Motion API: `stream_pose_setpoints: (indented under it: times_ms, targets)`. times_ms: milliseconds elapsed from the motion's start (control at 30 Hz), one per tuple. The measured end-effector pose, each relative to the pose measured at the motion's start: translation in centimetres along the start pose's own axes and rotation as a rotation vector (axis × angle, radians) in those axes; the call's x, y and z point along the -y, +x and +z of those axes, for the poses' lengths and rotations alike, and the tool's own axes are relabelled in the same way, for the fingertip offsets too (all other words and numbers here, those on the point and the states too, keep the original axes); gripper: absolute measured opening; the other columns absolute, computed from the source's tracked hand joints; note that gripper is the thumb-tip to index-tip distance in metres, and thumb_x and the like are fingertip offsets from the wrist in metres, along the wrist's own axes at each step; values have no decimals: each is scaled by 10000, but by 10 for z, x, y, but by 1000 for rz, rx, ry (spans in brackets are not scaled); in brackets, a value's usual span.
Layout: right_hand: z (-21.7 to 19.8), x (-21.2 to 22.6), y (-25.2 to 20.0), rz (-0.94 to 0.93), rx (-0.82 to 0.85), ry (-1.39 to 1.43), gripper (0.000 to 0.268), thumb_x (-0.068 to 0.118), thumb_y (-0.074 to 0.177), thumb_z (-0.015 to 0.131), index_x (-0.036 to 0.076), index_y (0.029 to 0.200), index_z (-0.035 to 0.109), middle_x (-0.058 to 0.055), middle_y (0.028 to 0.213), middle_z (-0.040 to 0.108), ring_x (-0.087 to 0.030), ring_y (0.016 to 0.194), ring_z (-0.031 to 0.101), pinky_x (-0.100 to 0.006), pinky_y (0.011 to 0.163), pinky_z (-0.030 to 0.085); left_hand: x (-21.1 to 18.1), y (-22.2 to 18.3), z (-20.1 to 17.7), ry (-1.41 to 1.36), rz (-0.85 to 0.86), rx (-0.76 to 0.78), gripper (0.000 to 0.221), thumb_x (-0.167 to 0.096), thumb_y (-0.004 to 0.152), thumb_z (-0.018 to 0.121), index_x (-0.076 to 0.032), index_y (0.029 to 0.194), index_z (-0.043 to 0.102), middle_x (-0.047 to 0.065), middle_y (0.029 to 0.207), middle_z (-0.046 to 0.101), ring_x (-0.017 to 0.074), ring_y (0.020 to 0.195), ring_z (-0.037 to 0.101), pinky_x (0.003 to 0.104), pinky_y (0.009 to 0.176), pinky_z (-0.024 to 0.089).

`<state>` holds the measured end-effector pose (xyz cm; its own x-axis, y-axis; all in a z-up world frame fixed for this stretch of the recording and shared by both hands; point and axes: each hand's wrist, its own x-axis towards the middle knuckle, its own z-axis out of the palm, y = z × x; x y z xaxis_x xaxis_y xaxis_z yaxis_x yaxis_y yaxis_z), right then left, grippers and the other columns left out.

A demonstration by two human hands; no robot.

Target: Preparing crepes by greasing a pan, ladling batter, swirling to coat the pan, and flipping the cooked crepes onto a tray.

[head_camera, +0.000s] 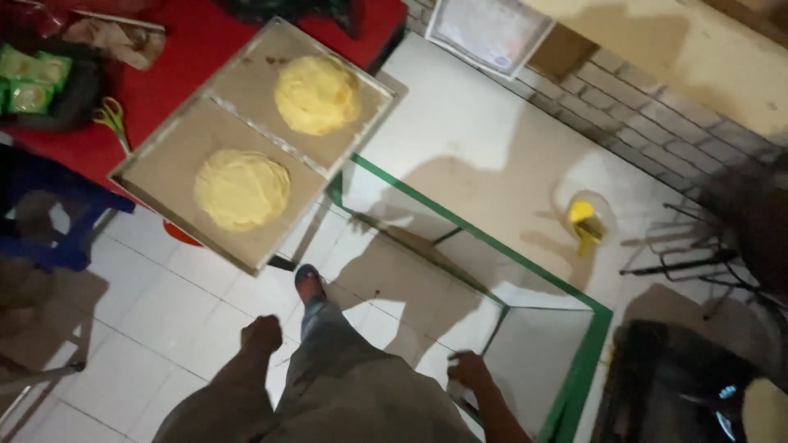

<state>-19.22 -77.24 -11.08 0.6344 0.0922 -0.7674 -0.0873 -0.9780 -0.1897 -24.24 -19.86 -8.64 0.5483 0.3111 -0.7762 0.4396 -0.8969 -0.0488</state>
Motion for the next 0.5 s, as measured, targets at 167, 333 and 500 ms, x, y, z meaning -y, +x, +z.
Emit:
stream_pose_setpoints:
  times_ms: [167,333,500]
  targets:
    - [14,-52,-156,259,-75,302,789,663,850,809,153,596,263,26,558,307,-114,514,351,-349,558,289,-141,-14,6,-114,353,70,669,-655,988,426,-170,1429,559,112,1506,518,360,1345,554,527,1020,515]
    - [74,-47,-217,343,-296,78,588,622,783,587,177,1142,727,-71,868,733,-310,825,711,-483,823,462,-252,-90,1,62,626,-6,319,-168,997,474,-106,1291,580,154,1202,696,346,1081,693,487,902,548]
    - [144,-99,-200,520,-329,801,715,721,866,515,118,1151,771,-94,1252,724,-255,1171,679,-376,992,462,-304,-104,33,323,839,-19,513,-268,1004,407,-363,1507,425,89,1474,447,377,1364,424,670,1109,328]
